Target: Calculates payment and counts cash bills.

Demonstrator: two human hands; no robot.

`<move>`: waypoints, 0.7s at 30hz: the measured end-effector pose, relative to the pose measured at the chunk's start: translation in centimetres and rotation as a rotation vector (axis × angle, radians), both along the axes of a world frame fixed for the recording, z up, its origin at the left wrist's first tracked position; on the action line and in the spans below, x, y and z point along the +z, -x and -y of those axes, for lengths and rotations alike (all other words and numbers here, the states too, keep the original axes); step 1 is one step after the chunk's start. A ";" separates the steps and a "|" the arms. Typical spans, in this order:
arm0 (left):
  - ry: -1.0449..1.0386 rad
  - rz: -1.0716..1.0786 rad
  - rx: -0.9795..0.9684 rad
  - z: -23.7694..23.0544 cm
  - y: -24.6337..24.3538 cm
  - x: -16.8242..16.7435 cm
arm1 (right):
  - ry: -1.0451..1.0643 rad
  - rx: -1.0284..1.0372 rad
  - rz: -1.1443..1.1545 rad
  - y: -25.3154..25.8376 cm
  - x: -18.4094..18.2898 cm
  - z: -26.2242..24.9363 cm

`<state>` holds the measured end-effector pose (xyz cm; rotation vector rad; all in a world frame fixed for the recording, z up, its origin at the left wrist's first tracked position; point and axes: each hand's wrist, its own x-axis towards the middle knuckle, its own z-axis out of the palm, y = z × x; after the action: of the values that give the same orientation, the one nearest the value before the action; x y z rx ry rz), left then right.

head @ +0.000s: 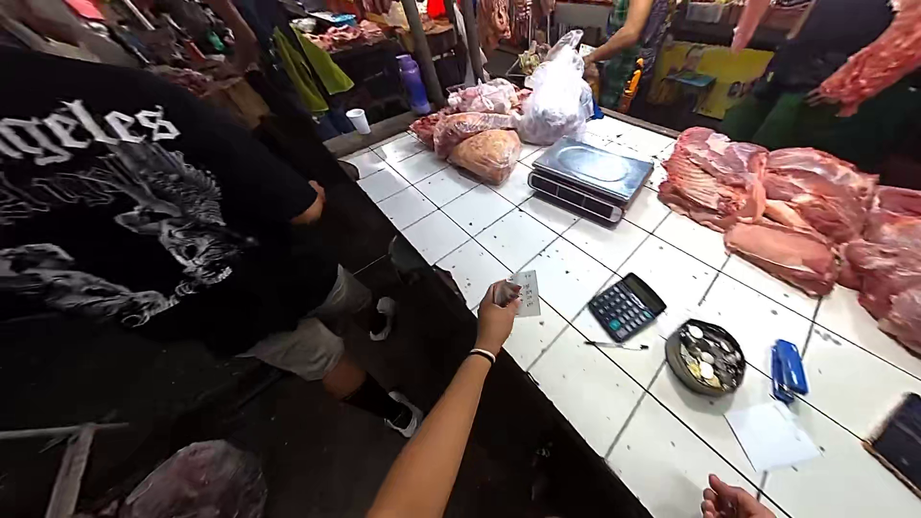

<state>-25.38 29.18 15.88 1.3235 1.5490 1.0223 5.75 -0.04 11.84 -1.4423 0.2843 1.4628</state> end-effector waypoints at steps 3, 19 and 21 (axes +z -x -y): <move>0.083 0.047 -0.037 -1.8 0.8 0.2 | -0.061 0.281 0.206 3.7 1.4 -5.3; 0.440 0.134 -0.565 -1.1 -5.3 -2.2 | -0.124 1.252 1.243 6.9 0.9 -20.6; 0.483 0.082 -0.658 -3.6 -6.9 -1.5 | -0.088 1.320 1.276 5.7 -0.3 -21.6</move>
<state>-18.48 32.82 14.36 1.2813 1.0772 0.2625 0.07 21.58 11.52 -2.2735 -1.7488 1.0134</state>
